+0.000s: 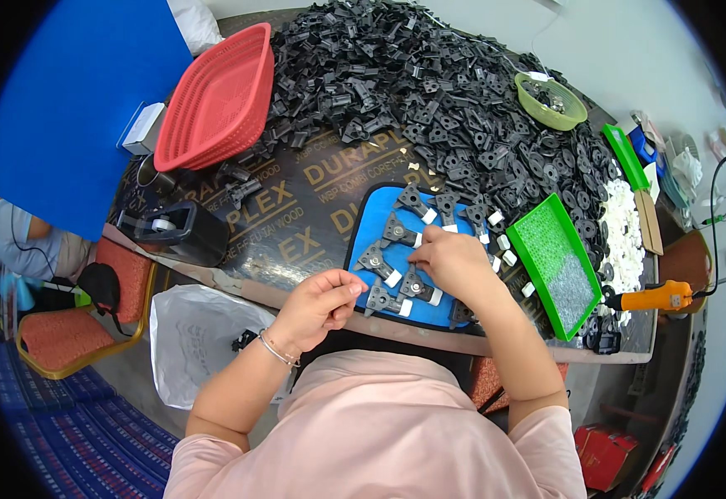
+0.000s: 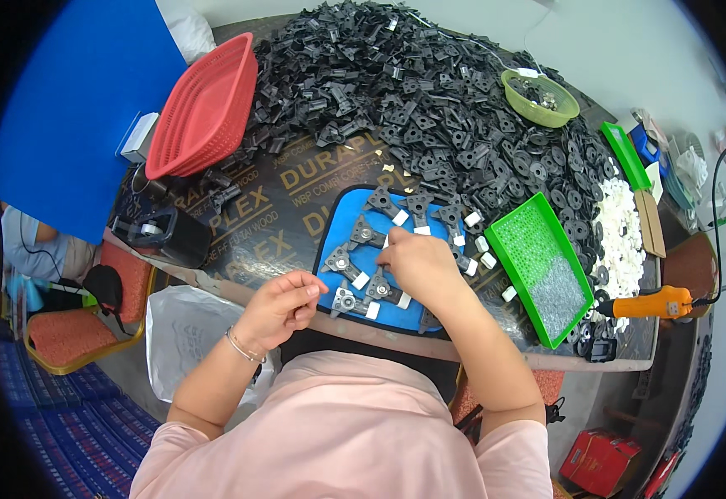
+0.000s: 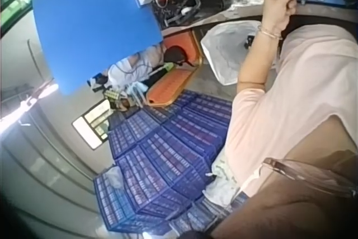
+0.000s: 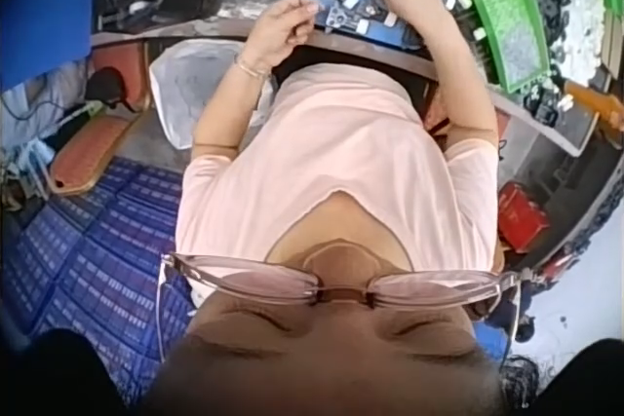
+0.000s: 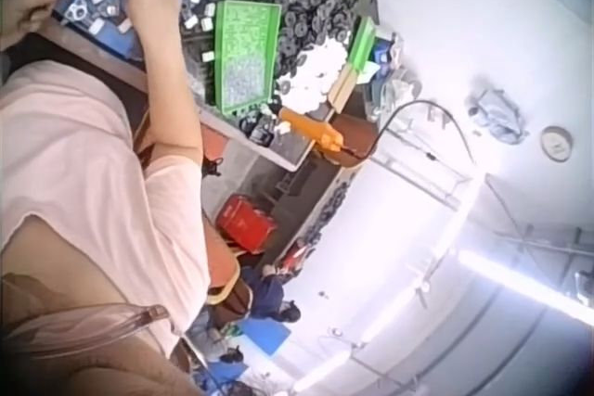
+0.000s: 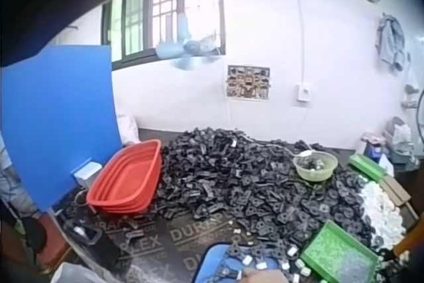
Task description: Assembling small plastic and metal components into toy units at a factory workbench.
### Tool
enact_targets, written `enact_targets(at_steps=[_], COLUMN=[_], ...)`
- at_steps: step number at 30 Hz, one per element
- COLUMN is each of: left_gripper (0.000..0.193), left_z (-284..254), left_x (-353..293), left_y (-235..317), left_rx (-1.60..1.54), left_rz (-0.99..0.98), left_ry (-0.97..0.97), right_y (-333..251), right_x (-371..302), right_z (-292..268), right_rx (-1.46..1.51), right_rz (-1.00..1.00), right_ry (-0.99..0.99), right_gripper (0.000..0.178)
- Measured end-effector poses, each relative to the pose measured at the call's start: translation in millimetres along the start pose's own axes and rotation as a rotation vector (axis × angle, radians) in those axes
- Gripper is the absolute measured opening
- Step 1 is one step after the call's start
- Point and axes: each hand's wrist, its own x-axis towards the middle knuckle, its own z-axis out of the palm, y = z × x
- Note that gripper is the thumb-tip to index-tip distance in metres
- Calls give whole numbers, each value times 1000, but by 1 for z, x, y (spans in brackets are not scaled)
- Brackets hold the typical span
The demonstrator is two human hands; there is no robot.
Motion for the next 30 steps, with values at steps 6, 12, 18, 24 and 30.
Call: enact_targets(at_steps=[6, 12, 18, 24, 30], left_gripper=[10, 10, 11, 10, 11], left_z=[-8, -11, -6, -9, -7], left_x=[-3, -3, -1, -6, -6], left_y=[-1, -1, 0, -1, 0], left_rx=[-43, -38, -37, -50, -49], left_rz=[-2, -2, -11, 6, -5], left_ry=[-8, 1, -3, 2, 16], right_y=[-4, -17, -41, -46, -45], right_x=[1, -5, -3, -3, -4], right_z=[-1, -10, -2, -3, 4], right_rx=[-14, 294, 454, 374, 353], right_rz=[16, 93, -5, 66, 58], right_ry=[19, 210, -163, -79, -33], right_gripper=[8, 6, 9, 12, 10])
